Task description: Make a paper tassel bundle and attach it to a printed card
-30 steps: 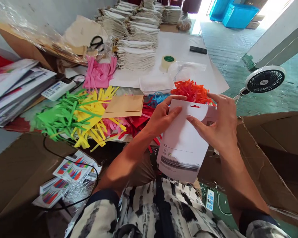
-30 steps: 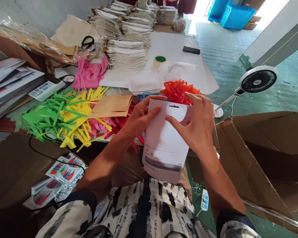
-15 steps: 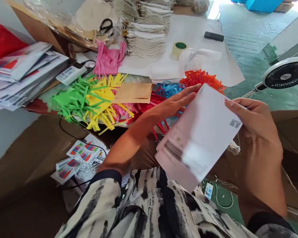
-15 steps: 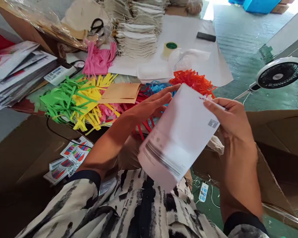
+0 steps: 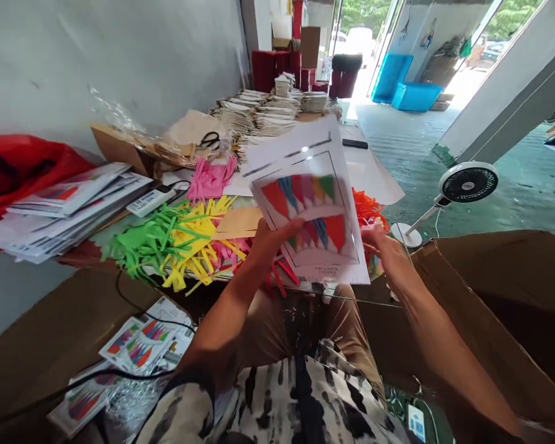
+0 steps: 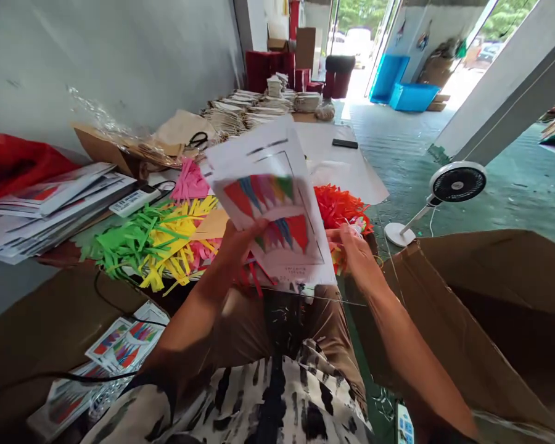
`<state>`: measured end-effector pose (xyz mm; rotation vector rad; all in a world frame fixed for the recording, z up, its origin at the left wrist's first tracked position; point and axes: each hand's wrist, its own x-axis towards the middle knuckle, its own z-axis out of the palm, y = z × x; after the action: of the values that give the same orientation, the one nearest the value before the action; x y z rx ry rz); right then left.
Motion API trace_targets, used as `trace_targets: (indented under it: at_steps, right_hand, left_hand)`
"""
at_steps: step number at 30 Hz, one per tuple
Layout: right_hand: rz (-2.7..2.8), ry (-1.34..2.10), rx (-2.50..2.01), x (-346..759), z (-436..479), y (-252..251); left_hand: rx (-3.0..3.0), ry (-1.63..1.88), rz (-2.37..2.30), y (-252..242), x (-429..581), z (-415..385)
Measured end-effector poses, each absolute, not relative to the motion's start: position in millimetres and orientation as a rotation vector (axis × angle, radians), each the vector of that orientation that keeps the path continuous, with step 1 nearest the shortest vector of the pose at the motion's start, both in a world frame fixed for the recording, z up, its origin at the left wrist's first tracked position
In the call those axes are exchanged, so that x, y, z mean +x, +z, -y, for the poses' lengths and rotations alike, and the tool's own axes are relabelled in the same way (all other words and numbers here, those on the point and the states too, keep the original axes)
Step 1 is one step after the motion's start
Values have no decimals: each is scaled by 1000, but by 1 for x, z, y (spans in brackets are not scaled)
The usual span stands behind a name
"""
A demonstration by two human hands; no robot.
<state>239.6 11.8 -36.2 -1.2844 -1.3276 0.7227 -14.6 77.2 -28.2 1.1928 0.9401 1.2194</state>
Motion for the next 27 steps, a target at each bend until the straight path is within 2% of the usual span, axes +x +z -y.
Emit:
trace_targets:
  at_steps: [6,11,15,20,27]
  right_hand:
    - [1290,752,-1187,221,33,-40]
    - [1167,904,-1235,206,58,-74]
    - [1157,1028,-1246,205,73,-80]
    - [1086,920,-1248,211,71,-74]
    - [1099,942,-1260,223,85,-89]
  left_hand:
    - [1339,950,-771,-49,-11,-42]
    - [991,1103,-775,-67,-18,-29]
    - [997,1075,-845,-79,-17,-19]
    - [1049,991,-861,-90,-3,0]
    - [1042,846,-771,-103,0,7]
